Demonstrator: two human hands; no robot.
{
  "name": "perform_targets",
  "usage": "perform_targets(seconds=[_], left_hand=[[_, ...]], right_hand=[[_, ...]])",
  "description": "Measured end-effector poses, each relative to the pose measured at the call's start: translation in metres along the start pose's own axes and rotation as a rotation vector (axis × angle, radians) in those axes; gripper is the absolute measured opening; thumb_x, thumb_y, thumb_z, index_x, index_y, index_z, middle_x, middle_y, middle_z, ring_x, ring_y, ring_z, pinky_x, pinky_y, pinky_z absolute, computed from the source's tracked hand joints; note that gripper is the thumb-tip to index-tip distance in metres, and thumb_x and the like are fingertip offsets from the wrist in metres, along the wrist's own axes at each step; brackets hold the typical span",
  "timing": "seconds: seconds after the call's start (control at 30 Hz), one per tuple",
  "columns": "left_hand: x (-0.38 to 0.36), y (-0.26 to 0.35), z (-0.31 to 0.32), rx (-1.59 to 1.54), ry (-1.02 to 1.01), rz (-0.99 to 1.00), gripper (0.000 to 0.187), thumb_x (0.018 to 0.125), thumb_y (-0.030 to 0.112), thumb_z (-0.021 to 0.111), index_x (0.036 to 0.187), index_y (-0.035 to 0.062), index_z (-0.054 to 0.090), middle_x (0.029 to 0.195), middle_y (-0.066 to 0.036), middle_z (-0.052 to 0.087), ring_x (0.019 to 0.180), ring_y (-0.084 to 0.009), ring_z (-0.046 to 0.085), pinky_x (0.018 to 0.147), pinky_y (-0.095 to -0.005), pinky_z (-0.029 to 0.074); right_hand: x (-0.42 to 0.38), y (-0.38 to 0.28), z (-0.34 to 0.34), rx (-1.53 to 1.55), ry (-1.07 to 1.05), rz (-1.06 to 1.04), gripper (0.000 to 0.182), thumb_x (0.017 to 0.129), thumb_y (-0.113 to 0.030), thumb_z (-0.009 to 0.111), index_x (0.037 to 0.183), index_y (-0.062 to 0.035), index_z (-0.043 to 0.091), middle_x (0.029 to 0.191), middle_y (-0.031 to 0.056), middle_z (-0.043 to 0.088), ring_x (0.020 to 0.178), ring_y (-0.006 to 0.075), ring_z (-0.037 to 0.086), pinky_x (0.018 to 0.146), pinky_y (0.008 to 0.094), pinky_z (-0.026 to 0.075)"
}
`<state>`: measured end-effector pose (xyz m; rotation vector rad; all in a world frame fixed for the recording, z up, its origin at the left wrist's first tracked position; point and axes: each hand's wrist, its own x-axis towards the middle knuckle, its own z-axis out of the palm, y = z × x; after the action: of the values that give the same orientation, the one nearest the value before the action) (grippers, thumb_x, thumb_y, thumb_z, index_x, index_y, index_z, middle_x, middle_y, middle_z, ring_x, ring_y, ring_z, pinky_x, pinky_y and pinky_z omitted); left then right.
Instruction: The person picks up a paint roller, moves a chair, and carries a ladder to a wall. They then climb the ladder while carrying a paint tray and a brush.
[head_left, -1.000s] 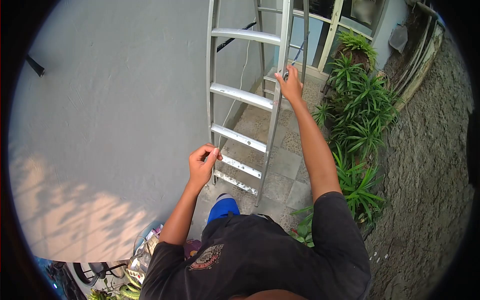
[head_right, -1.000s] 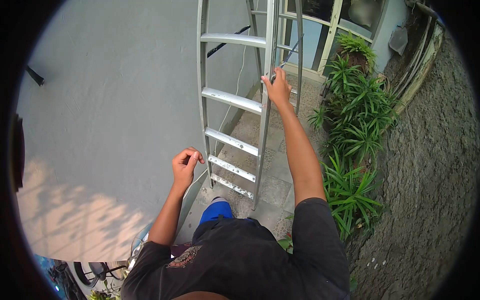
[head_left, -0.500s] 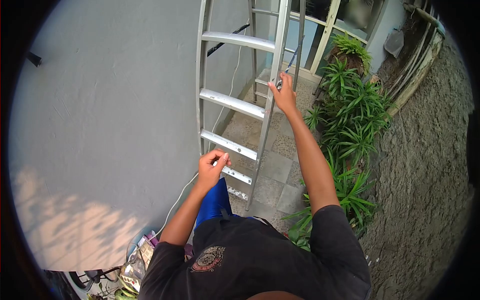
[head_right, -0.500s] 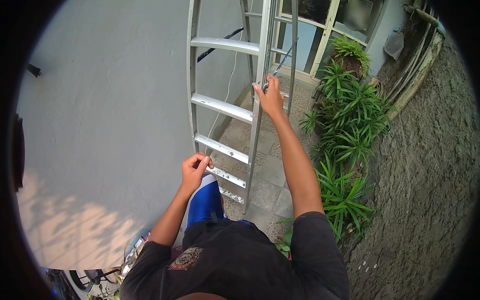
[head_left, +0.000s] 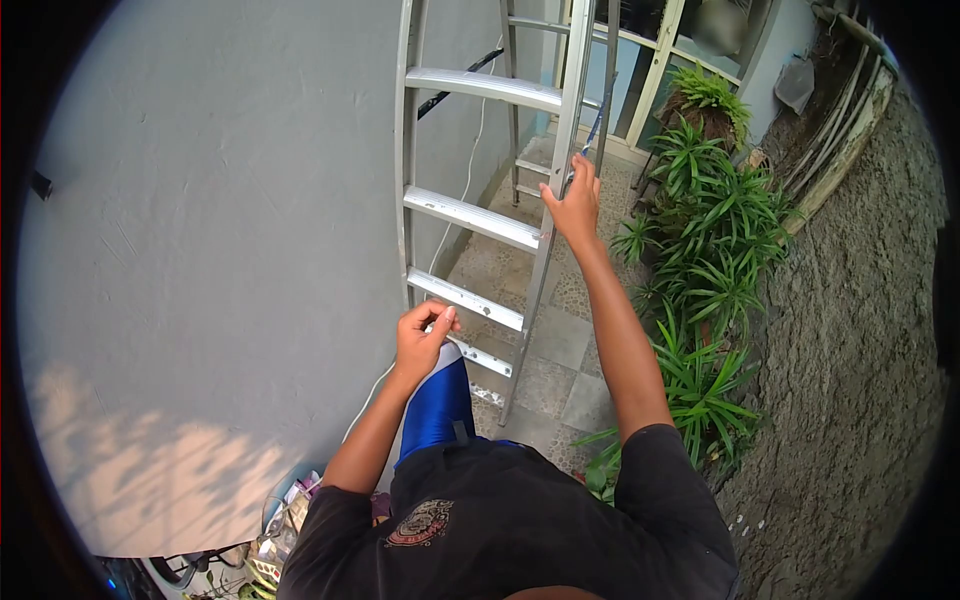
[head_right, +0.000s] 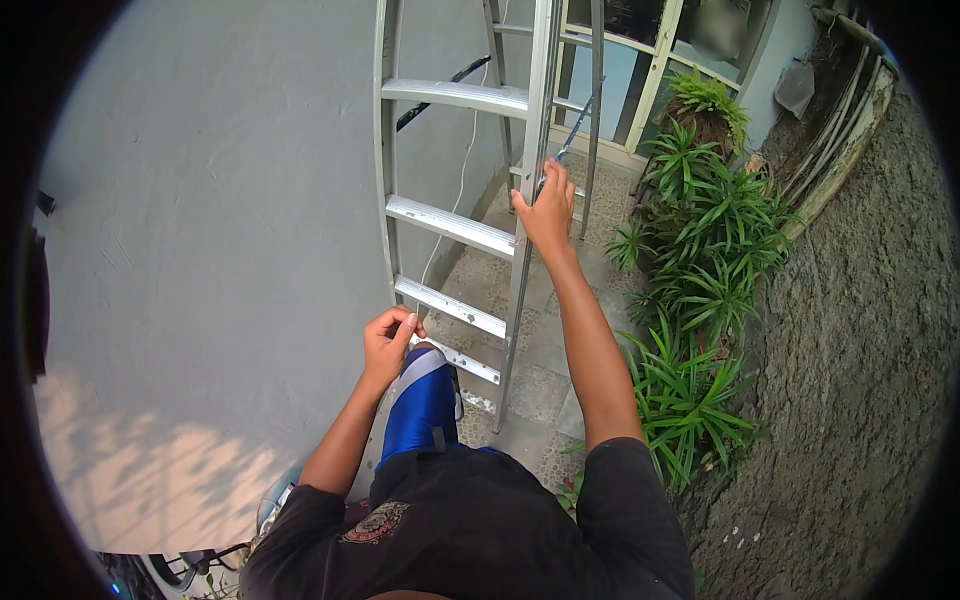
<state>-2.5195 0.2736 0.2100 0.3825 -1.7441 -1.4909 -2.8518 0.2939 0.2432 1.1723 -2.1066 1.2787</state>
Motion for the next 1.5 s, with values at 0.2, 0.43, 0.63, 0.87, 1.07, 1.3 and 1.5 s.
perform_targets(seconds=[0.2,0.43,0.63,0.87,1.07,1.3,1.5], left_hand=[[0.02,-0.008,-0.01,-0.007,0.011,-0.009,0.018,0.094,0.009,0.058,0.08,-0.0016,0.06,0.076,-0.005,0.064,0.07,-0.0106,0.06,0.067,-0.0248,0.047],[0.05,-0.007,-0.017,0.044,-0.024,-0.016,0.019,0.096,0.01,0.056,0.081,-0.0019,0.059,0.077,-0.006,0.061,0.072,-0.0123,0.057,0.069,-0.0265,0.046],[0.093,-0.013,-0.022,0.046,-0.022,0.004,0.019,0.096,0.009,0.055,0.08,-0.0017,0.059,0.078,-0.008,0.06,0.073,-0.0133,0.057,0.069,-0.0273,0.046],[0.137,0.004,-0.014,0.054,0.004,0.182,0.015,0.092,0.003,0.057,0.079,-0.0027,0.06,0.09,-0.009,0.06,0.073,-0.0123,0.057,0.067,-0.0252,0.047],[0.156,0.01,-0.017,-0.043,0.004,0.2,0.015,0.093,0.004,0.057,0.08,-0.0023,0.06,0.094,-0.009,0.059,0.076,-0.0131,0.058,0.068,-0.0253,0.048],[0.19,0.006,-0.053,-0.076,0.057,0.188,0.022,0.096,0.011,0.053,0.078,-0.0006,0.057,0.088,-0.011,0.058,0.075,-0.016,0.057,0.07,-0.0292,0.048],[0.219,-0.019,-0.07,-0.131,0.099,0.129,0.019,0.096,0.006,0.053,0.079,-0.0024,0.057,0.088,-0.011,0.059,0.074,-0.0132,0.055,0.071,-0.0271,0.047]], right_hand=[[0.001,-0.003,0.009,0.145,0.09,-0.02,0.063,0.071,-0.012,0.07,0.125,0.0049,0.042,0.13,0.0196,0.043,0.119,0.0395,0.047,0.098,0.0426,0.042],[0.002,-0.013,0.008,0.198,0.08,0.069,0.063,0.07,-0.007,0.066,0.126,0.005,0.039,0.133,0.0205,0.039,0.119,0.041,0.048,0.098,0.0425,0.044],[0.003,-0.013,0.003,0.286,-0.011,0.133,0.066,0.072,-0.007,0.065,0.13,0.0059,0.037,0.135,0.0175,0.036,0.121,0.0399,0.047,0.098,0.0418,0.044],[0.028,-0.006,-0.036,-0.217,-0.132,-0.069,0.07,0.074,-0.034,0.078,0.128,0.0,0.048,0.13,0.0144,0.046,0.11,0.0295,0.052,0.095,0.0415,0.042],[0.112,0.003,-0.02,0.739,-0.085,0.055,0.063,0.082,-0.029,0.074,0.128,0.0,0.044,0.118,0.013,0.054,0.108,0.0187,0.052,0.089,0.0372,0.045],[0.115,-0.021,0.008,0.955,0.039,0.215,0.048,0.084,-0.015,0.072,0.119,0.0004,0.043,0.102,0.0088,0.06,0.09,0.013,0.058,0.083,0.0255,0.045],[0.113,-0.017,0.006,1.009,0.034,0.206,0.047,0.085,-0.012,0.069,0.12,0.0013,0.042,0.103,0.0085,0.059,0.092,0.0125,0.056,0.083,0.0255,0.043]])
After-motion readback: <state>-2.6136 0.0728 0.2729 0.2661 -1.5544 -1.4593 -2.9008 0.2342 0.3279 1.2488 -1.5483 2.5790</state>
